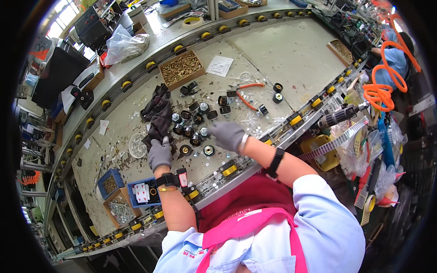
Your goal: Assembling various electrical components, wires, and connectors into an electrical housing box and applying stickers.
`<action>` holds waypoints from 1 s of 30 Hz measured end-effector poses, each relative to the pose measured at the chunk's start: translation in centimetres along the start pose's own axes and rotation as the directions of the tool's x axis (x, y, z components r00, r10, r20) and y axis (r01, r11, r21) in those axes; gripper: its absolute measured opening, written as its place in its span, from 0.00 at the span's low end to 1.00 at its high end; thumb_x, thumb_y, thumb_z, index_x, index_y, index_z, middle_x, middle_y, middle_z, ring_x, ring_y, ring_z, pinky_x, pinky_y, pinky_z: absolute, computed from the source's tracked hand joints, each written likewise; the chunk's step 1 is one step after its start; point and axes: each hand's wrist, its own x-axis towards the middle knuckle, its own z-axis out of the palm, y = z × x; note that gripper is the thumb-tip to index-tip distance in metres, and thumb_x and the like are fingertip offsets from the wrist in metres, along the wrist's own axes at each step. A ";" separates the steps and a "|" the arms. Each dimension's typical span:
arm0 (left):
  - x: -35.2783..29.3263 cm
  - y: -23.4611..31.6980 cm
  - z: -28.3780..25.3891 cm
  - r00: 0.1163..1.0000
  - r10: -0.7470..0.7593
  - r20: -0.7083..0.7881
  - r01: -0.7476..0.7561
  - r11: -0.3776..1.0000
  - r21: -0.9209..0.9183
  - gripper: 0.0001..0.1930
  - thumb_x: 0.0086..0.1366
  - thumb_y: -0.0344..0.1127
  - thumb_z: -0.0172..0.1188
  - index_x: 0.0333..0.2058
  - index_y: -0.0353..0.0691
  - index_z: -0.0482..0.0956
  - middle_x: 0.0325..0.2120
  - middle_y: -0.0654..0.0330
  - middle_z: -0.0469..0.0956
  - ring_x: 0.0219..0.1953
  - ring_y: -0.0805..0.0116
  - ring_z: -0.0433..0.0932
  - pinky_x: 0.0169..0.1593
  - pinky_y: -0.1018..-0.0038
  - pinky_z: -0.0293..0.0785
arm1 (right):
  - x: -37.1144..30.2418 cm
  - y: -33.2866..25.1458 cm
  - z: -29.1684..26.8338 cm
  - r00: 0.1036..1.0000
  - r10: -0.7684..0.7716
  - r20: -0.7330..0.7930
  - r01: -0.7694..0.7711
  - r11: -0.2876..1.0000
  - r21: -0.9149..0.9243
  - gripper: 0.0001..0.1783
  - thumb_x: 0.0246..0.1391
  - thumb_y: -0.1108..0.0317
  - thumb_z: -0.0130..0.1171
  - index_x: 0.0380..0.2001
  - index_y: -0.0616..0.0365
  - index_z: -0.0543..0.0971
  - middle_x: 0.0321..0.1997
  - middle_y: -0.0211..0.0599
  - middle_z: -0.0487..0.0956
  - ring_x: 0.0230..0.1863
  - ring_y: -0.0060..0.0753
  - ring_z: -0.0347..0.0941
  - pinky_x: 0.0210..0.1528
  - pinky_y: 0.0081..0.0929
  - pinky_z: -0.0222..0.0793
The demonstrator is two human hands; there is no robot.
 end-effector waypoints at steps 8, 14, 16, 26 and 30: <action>-2.0 3.2 -0.2 0.970 0.240 -0.025 -0.204 0.760 -0.617 0.17 0.65 0.49 0.53 0.43 0.43 0.70 0.27 0.51 0.78 0.27 0.58 0.77 0.31 0.64 0.73 | 2.0 1.1 3.1 0.951 0.183 -0.251 -0.088 0.934 0.346 0.08 0.46 0.71 0.60 0.33 0.53 0.78 0.34 0.42 0.75 0.36 0.45 0.75 0.39 0.36 0.71; -2.6 3.9 2.3 0.914 0.363 0.181 -0.073 0.586 -0.807 0.19 0.68 0.53 0.47 0.41 0.42 0.71 0.21 0.58 0.79 0.15 0.71 0.75 0.18 0.74 0.71 | 0.8 -1.7 0.6 0.936 0.289 -0.203 -0.126 0.810 0.572 0.13 0.46 0.67 0.63 0.38 0.51 0.77 0.32 0.41 0.72 0.33 0.45 0.74 0.36 0.39 0.71; -2.6 4.2 1.0 0.949 0.295 0.112 -0.116 0.656 -0.746 0.20 0.68 0.53 0.46 0.38 0.41 0.73 0.20 0.59 0.78 0.16 0.70 0.76 0.21 0.73 0.71 | 1.0 -2.8 0.0 0.973 0.192 -0.132 -0.180 0.979 0.094 0.16 0.46 0.63 0.63 0.42 0.48 0.76 0.37 0.43 0.72 0.36 0.48 0.75 0.38 0.42 0.71; -1.1 2.9 4.3 0.891 0.453 0.028 -0.296 0.628 -0.720 0.18 0.68 0.51 0.49 0.42 0.41 0.72 0.22 0.61 0.77 0.17 0.77 0.74 0.19 0.80 0.69 | 1.1 1.5 2.9 0.982 0.122 -0.147 -0.057 0.923 0.381 0.20 0.44 0.67 0.63 0.44 0.47 0.76 0.41 0.45 0.74 0.43 0.50 0.73 0.44 0.37 0.71; -3.8 5.0 1.3 0.800 0.598 0.049 -0.355 0.538 -0.765 0.22 0.66 0.54 0.49 0.47 0.42 0.71 0.28 0.57 0.78 0.28 0.69 0.77 0.30 0.74 0.72 | 0.6 -0.3 0.1 0.999 -0.047 -0.020 0.051 0.952 0.303 0.25 0.44 0.69 0.64 0.48 0.53 0.72 0.41 0.45 0.76 0.43 0.47 0.74 0.44 0.35 0.72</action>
